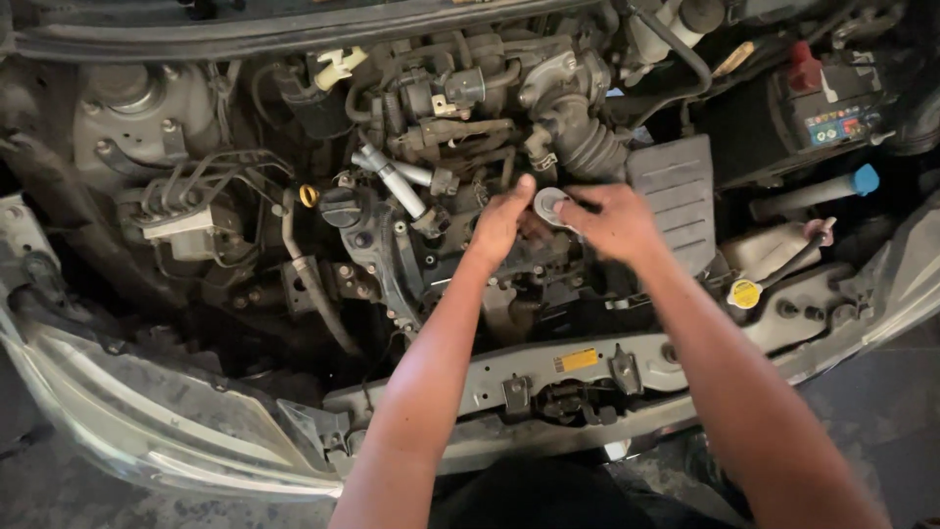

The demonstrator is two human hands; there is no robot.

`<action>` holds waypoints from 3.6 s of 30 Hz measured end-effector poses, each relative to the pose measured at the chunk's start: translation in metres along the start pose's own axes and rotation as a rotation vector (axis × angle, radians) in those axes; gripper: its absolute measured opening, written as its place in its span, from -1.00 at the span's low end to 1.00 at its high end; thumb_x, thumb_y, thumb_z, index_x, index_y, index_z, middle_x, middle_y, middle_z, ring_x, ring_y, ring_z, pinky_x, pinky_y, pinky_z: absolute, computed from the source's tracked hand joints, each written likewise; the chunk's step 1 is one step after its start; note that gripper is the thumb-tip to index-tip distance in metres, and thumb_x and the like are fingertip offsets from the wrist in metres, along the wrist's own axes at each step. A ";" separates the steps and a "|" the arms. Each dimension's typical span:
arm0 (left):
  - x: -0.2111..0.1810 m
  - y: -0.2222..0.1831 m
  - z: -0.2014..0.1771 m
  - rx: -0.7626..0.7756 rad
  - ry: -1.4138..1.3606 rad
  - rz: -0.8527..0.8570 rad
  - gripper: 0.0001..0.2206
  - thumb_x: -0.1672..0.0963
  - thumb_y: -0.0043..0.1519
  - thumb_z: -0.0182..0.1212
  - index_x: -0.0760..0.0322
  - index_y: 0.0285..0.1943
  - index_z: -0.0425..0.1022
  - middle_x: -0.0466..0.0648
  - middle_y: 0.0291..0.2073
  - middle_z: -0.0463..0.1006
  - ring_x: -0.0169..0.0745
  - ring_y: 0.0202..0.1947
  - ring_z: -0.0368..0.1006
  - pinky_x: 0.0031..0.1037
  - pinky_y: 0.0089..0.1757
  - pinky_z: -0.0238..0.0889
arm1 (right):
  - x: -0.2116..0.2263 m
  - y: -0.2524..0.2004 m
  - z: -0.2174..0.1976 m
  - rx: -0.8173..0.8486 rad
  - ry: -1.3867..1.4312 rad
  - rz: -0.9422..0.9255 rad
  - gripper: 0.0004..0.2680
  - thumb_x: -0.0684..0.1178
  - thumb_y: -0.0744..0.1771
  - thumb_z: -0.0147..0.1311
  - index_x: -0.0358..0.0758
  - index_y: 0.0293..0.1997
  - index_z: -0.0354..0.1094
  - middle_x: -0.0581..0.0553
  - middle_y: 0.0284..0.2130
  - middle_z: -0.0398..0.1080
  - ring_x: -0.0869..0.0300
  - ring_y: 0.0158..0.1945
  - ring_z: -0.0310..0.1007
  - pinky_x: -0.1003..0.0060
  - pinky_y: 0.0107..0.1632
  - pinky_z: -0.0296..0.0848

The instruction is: Removing and inspecting ignition coils and spark plugs from a vehicle engine using a ratchet

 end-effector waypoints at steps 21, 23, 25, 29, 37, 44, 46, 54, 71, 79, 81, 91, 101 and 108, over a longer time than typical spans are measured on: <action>0.015 0.004 0.003 -0.128 0.205 0.264 -0.66 -0.13 0.27 0.30 0.08 -0.09 0.73 0.05 -0.39 0.69 0.01 -0.16 0.64 -0.19 -0.10 0.44 | -0.070 -0.103 0.064 0.049 0.707 0.164 -0.70 0.10 0.39 0.05 -0.34 0.07 0.50 -0.18 -0.25 0.52 0.11 -0.19 0.47 0.25 -0.15 0.34; 0.019 0.008 0.007 -0.146 0.220 0.290 -0.65 -0.14 0.28 0.29 0.09 -0.10 0.73 0.06 -0.38 0.69 0.02 -0.17 0.64 -0.18 -0.10 0.43 | -0.085 -0.104 0.121 0.135 1.134 0.082 -0.74 -0.02 0.40 -0.04 -0.34 0.12 0.44 0.07 -0.40 0.47 0.41 -0.44 0.43 0.60 -0.47 0.30; 0.020 0.012 0.009 -0.161 0.282 0.295 -0.64 -0.14 0.28 0.26 0.11 -0.21 0.72 0.06 -0.44 0.67 0.05 -0.22 0.64 -0.15 -0.15 0.41 | -0.038 -0.107 0.173 -0.188 1.122 0.328 -0.67 0.09 0.47 -0.10 -0.46 0.18 0.34 -0.34 -0.01 0.47 -0.06 -0.03 0.45 -0.02 0.13 0.43; 0.007 0.000 0.003 -0.091 0.269 0.217 -0.64 -0.14 0.25 0.27 0.12 -0.20 0.72 0.07 -0.36 0.69 0.07 -0.09 0.62 -0.11 -0.03 0.37 | -0.159 -0.032 0.159 0.082 1.420 0.041 -0.77 -0.09 0.44 -0.07 -0.46 0.12 0.39 -0.14 -0.23 0.50 0.15 -0.19 0.59 0.58 -0.19 0.47; 0.043 0.015 0.002 -0.102 0.258 0.161 -0.46 -0.23 0.30 0.15 0.20 0.04 0.67 0.22 -0.09 0.67 0.35 0.14 0.48 0.07 0.15 0.28 | -0.090 -0.045 0.019 -0.386 -1.238 -0.432 -0.77 0.24 0.25 0.01 0.04 -0.20 0.41 -0.01 -0.50 0.39 -0.03 -0.19 0.46 0.06 -0.13 0.25; 0.078 0.038 -0.011 0.000 0.160 0.533 -0.66 0.26 0.00 0.20 0.33 -0.02 0.66 0.16 -0.25 0.67 -0.02 -0.02 0.55 -0.09 0.01 0.39 | -0.074 -0.060 0.109 -0.079 -0.080 -0.024 -0.67 0.15 0.28 0.23 -0.30 -0.05 0.38 -0.40 -0.38 0.53 -0.33 -0.14 0.58 -0.13 -0.27 0.47; 0.047 0.016 -0.004 -0.178 0.365 0.477 -0.75 0.19 -0.01 0.28 0.16 -0.15 0.69 0.02 -0.38 0.68 0.11 -0.17 0.63 -0.15 -0.12 0.45 | -0.070 -0.061 0.102 -0.009 -0.201 0.060 -0.67 0.20 0.23 0.21 -0.15 -0.06 0.35 -0.32 -0.37 0.58 -0.23 -0.12 0.61 -0.16 -0.20 0.50; 0.044 0.022 0.009 -0.300 0.356 0.478 -0.96 0.16 0.06 0.37 0.19 -0.42 0.61 -0.02 -0.65 0.57 0.01 -0.44 0.60 -0.21 -0.34 0.38 | -0.036 -0.045 -0.003 -0.378 -1.035 -0.411 -0.82 -0.03 0.28 0.06 0.06 -0.06 0.50 -0.11 -0.21 0.40 -0.05 0.01 0.42 0.09 -0.07 0.33; 0.018 0.000 0.012 -0.281 0.435 0.447 -0.92 0.12 0.08 0.41 0.18 -0.38 0.61 0.00 -0.59 0.58 0.14 -0.38 0.60 -0.26 -0.32 0.43 | -0.035 -0.059 0.006 -0.449 -1.117 -0.374 -0.83 0.06 0.19 0.17 0.07 -0.21 0.55 -0.06 -0.34 0.47 -0.04 -0.15 0.52 0.04 -0.15 0.43; 0.051 0.030 0.002 -0.186 0.715 0.278 -0.80 0.09 0.20 0.16 0.13 -0.06 0.61 0.05 -0.28 0.68 0.26 -0.11 0.59 0.08 -0.05 0.47 | -0.053 -0.068 0.122 -0.087 -0.108 0.045 -0.68 0.13 0.29 0.07 -0.35 -0.06 0.28 -0.44 -0.37 0.54 -0.37 -0.15 0.57 -0.30 -0.19 0.47; 0.051 0.030 0.003 -0.197 0.693 0.276 -0.81 0.09 0.21 0.17 0.16 -0.08 0.60 0.06 -0.28 0.68 0.28 -0.11 0.59 0.07 -0.04 0.46 | -0.041 -0.071 0.079 -0.028 -0.297 0.017 -0.67 0.14 0.23 0.17 -0.27 -0.06 0.38 -0.39 -0.37 0.56 -0.31 -0.15 0.60 -0.24 -0.19 0.53; 0.051 0.032 0.004 -0.229 0.699 0.293 -0.84 0.12 0.18 0.18 0.23 -0.13 0.58 0.13 -0.31 0.67 0.36 -0.14 0.58 0.12 -0.10 0.50 | -0.062 -0.076 0.078 -0.149 -0.646 -0.101 -0.69 0.02 0.27 0.02 -0.37 0.02 0.30 -0.35 -0.46 0.50 -0.30 -0.33 0.60 -0.18 -0.30 0.53; 0.046 0.013 0.006 -0.210 0.767 0.331 -0.76 0.09 0.23 0.17 0.29 -0.01 0.55 0.23 -0.28 0.66 0.44 -0.15 0.59 0.17 -0.11 0.47 | -0.046 -0.067 0.012 -0.081 -0.909 -0.202 -0.88 0.01 0.26 0.13 -0.16 -0.27 0.50 -0.27 -0.46 0.57 -0.16 -0.26 0.67 -0.03 -0.24 0.61; 0.049 0.021 0.004 -0.225 0.762 0.411 -0.73 0.06 0.26 0.18 0.24 0.07 0.55 0.18 -0.23 0.66 0.42 -0.15 0.58 0.18 -0.18 0.50 | -0.060 -0.047 0.032 -0.183 -0.619 -0.387 -0.69 0.19 0.34 0.13 -0.34 -0.18 0.46 -0.36 -0.60 0.44 -0.29 -0.41 0.56 -0.10 -0.39 0.52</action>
Point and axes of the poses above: each hand's wrist, its own y-axis towards the middle knuckle, its own z-axis out of the palm, x = y × z, the point moved 2 cm from there along y, towards the middle knuckle
